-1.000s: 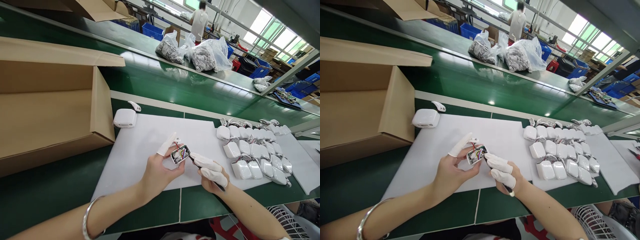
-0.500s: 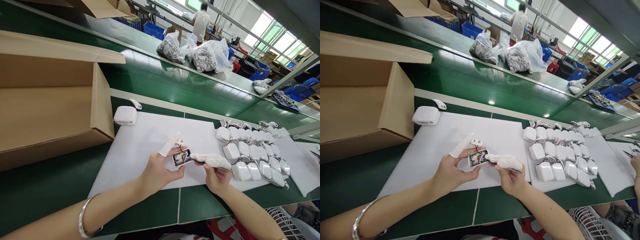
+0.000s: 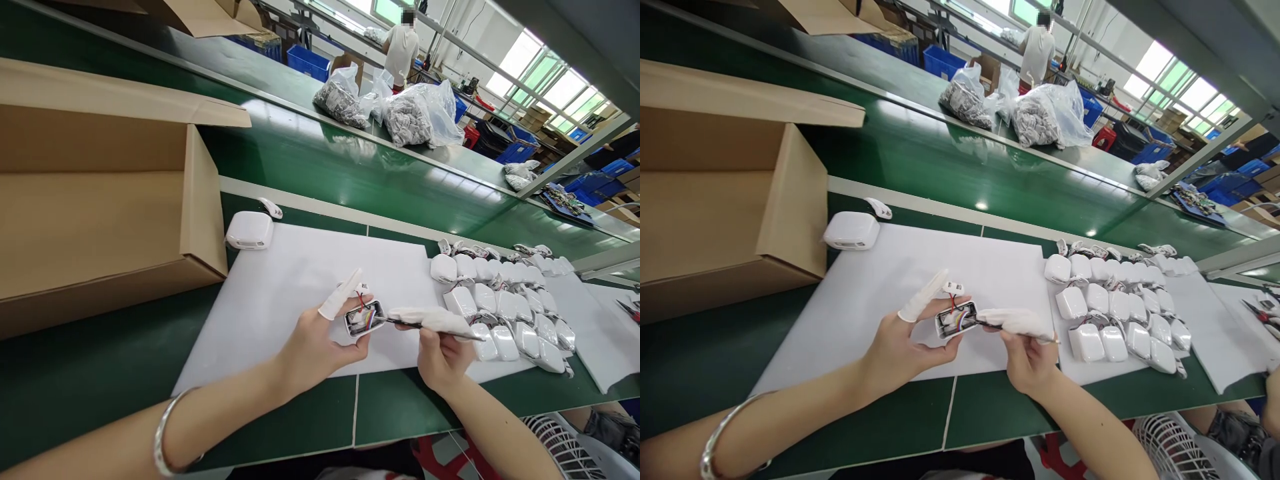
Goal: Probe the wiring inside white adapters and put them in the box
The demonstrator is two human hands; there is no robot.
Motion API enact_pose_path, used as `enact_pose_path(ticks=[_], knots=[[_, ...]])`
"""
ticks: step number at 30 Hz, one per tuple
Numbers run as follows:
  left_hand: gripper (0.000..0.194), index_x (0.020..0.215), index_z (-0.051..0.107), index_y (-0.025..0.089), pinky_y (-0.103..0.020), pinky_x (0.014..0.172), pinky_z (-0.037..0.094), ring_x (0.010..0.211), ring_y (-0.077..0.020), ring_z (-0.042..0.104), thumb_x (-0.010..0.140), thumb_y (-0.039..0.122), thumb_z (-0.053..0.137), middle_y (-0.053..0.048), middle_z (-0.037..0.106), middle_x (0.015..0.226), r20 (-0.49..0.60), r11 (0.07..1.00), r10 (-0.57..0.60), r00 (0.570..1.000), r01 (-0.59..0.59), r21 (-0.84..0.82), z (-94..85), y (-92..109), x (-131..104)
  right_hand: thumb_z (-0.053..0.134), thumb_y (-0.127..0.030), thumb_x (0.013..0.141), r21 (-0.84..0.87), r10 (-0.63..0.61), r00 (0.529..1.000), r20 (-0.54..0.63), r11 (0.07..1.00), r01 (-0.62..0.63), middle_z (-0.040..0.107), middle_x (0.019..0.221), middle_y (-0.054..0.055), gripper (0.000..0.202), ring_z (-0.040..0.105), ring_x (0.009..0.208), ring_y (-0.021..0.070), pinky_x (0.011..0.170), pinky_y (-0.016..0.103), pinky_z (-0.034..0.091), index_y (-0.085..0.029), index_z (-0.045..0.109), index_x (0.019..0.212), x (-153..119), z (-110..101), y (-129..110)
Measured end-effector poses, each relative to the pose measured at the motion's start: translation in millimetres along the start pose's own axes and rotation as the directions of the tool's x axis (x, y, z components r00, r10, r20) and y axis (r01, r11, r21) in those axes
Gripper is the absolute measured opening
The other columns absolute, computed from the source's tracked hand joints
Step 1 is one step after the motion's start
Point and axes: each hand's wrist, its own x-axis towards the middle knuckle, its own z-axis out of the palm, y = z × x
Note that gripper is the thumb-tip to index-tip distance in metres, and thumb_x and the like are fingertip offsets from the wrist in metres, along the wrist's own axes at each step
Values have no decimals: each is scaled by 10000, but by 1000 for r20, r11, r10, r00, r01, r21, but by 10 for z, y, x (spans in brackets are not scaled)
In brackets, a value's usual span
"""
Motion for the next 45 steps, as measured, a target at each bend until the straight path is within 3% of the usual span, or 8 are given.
enact_pose_path(ticks=[3,6,9,15,19,31,45], knots=[[422,1105,568,163,-211,820,528,866,-152,667,685,147,606,-18,703,952,-24,1000,25,999,-25,17,10,-2,-5,542,-183,879,174,206,978,-46,965,-195,689,764,11,81,677,701,188,669,354,591,-232,591,919,0,65,15],[434,1117,562,167,-212,826,527,875,-152,665,686,151,618,-15,702,953,-51,999,38,998,-37,24,26,-12,-24,566,-242,876,276,427,895,-126,882,-382,679,751,6,56,671,669,169,624,323,599,-200,589,904,24,125,1],[439,1131,557,168,-251,864,521,881,-165,664,697,163,623,-22,702,952,-82,998,53,995,-50,42,38,-23,-36,616,-295,841,353,538,824,-177,816,-457,670,747,3,117,661,654,156,568,292,604,-183,590,866,68,169,-25],[443,1133,565,181,-268,852,532,890,-178,662,695,166,627,-26,700,969,-102,1000,19,995,-17,22,22,-13,-15,662,-304,798,375,518,808,-281,834,-404,649,712,-12,129,646,641,136,543,259,603,-190,610,827,87,176,-49],[453,1144,556,179,-264,863,527,882,-173,666,697,170,624,-24,704,961,-96,1000,6,995,-5,10,14,-3,-16,626,-289,833,343,506,831,-232,842,-417,655,741,-3,100,650,666,136,568,261,603,-192,614,854,36,168,-27],[424,1123,573,175,-255,851,531,878,-174,666,702,183,618,-32,702,972,-90,999,-3,996,0,-34,6,21,-24,692,-281,780,518,574,798,-183,746,-418,661,729,-34,99,635,618,95,537,196,590,-213,637,826,80,219,-16],[454,1148,547,183,-236,794,550,855,-167,672,700,191,622,-31,700,969,-89,999,32,995,-33,-9,0,-2,-41,707,-304,758,445,538,821,-194,794,-415,670,739,-12,135,641,613,123,521,230,596,-199,635,799,59,217,-13]])
